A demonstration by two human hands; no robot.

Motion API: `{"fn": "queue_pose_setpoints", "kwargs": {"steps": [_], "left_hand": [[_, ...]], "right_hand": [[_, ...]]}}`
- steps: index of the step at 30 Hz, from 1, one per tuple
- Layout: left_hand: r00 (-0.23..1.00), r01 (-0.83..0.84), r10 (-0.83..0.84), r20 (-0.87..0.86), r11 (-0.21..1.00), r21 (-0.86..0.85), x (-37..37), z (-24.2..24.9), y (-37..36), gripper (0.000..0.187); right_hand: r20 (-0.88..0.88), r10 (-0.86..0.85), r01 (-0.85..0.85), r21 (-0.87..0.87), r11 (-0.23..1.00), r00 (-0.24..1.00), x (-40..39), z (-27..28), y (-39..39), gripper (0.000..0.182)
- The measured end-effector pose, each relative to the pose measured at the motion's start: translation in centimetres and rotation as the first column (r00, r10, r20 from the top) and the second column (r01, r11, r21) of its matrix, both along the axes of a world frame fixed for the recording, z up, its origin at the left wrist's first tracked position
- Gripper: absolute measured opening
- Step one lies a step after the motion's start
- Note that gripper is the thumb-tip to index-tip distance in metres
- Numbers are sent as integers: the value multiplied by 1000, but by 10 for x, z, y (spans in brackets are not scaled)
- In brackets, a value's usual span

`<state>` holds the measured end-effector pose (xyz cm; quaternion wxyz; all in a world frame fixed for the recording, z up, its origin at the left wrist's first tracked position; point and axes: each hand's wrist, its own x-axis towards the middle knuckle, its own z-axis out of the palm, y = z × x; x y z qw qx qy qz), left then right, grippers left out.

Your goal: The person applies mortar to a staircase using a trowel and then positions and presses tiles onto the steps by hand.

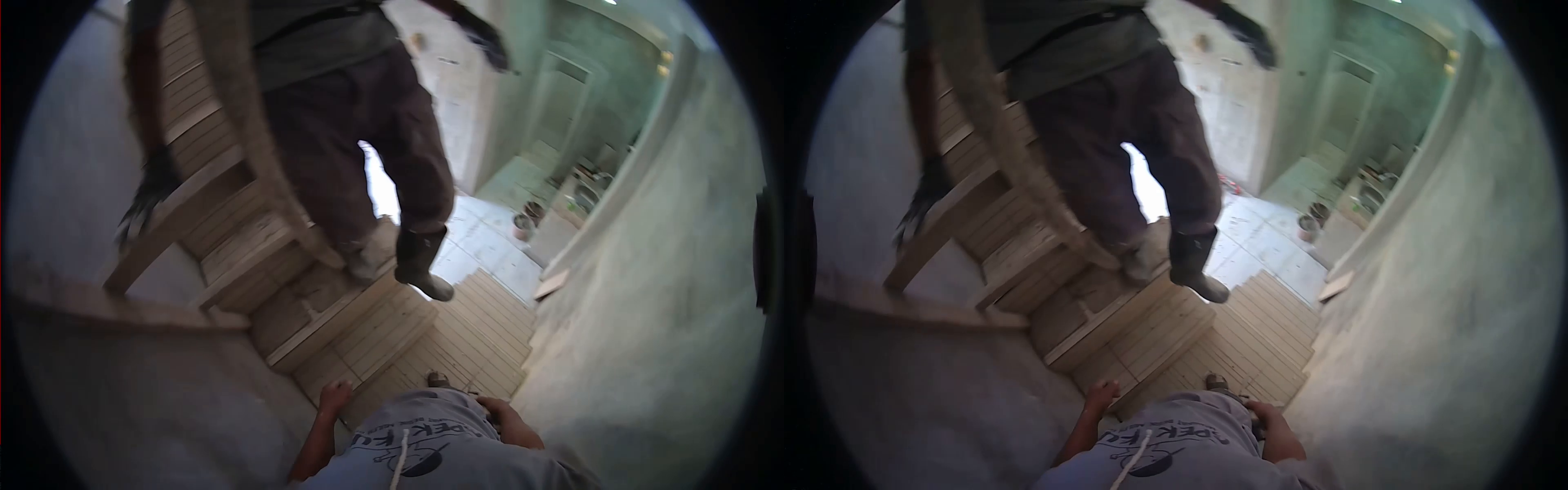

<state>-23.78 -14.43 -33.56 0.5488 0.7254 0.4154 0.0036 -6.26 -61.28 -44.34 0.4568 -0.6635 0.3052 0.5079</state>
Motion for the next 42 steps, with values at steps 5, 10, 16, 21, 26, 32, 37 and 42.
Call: {"fn": "queue_pose_setpoints", "kwargs": {"steps": [5, 10, 16, 21, 26, 32, 37, 42], "left_hand": [[999, -30, 31, 45, 999, -26, 2, 35, -4, 38], [998, -54, 53, -29, 998, -29, -9, 40, 0, 38], [995, -93, 97, 39, 991, -98, -28, 5, 5, 39], [993, -110, 114, 29, 988, -111, -19, 9, 6, 38], [992, -111, 117, 45, 986, -128, -11, 13, 5, 39], [997, -71, 72, 5, 991, -112, -10, 33, -4, 42], [996, -90, 89, -15, 986, -139, -14, 17, -7, 44], [996, -82, 74, -57, 987, -136, -12, 17, -5, 44]], "right_hand": [[177, 247, -257, 35, 966, 953, -7, 184, 54, 47], [103, 235, -234, -24, 972, 966, -5, 185, 59, 45], [398, 709, -688, -224, 690, 582, -1, 98, 13, 56], [417, 765, -733, -276, 621, 491, -9, 121, 28, 58], [288, 711, -665, -254, 702, 641, -20, 127, 22, 57], [158, 575, -533, -243, 811, 803, -29, 187, 58, 57], [72, 394, -363, -262, 894, 916, -23, 137, 13, 56], [10, 171, -171, -6, 985, 985, -34, 66, -10, 60]]}}
